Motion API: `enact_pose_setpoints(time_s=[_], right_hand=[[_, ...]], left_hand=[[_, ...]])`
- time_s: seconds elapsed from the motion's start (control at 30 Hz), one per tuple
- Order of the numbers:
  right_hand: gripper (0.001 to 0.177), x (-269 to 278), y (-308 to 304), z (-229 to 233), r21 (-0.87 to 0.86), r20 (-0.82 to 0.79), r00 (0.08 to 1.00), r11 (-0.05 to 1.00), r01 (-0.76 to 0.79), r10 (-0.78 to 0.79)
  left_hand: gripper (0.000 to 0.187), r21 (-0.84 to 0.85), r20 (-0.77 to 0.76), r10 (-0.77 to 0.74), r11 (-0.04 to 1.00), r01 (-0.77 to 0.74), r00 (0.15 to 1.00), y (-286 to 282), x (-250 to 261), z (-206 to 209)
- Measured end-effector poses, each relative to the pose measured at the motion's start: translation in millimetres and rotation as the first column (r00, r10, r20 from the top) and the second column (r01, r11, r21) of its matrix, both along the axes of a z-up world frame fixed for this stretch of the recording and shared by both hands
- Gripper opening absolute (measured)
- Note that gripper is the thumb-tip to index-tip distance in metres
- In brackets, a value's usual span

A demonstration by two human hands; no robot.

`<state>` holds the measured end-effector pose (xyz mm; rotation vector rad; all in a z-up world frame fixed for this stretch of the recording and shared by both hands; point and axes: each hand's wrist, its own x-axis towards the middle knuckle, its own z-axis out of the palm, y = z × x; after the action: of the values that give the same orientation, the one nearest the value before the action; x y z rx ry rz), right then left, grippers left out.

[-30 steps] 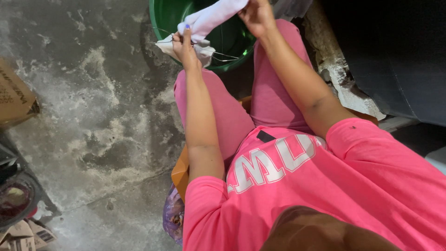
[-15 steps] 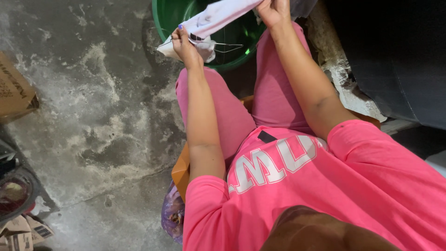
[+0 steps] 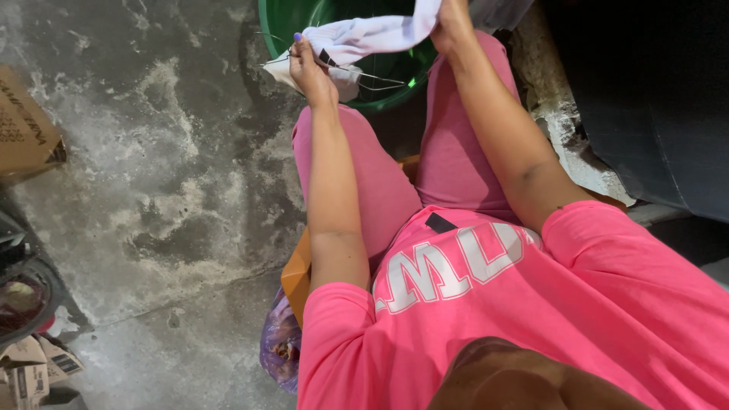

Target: The person sorts clothes by picking up garments from a basin and hanging them on a rack.

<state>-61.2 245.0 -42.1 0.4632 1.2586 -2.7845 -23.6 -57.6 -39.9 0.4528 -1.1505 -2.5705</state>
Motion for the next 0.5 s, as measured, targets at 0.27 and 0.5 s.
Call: enact_pose_setpoints(time_s=[0.27,0.5], right_hand=[[0.046,30,-34,55,0.851,-0.152,0.879,0.512,-0.116,0.452],[0.062,41,-42,92,0.838,0.240,0.766,0.271,-0.473,0.596]], left_hand=[[0.019,0.012,-0.092,-0.047,0.999,0.048,0.995,4,4,26],[0.018,0.004,-0.103,-0.010,1.000,0.011,0.995,-2,3,16]])
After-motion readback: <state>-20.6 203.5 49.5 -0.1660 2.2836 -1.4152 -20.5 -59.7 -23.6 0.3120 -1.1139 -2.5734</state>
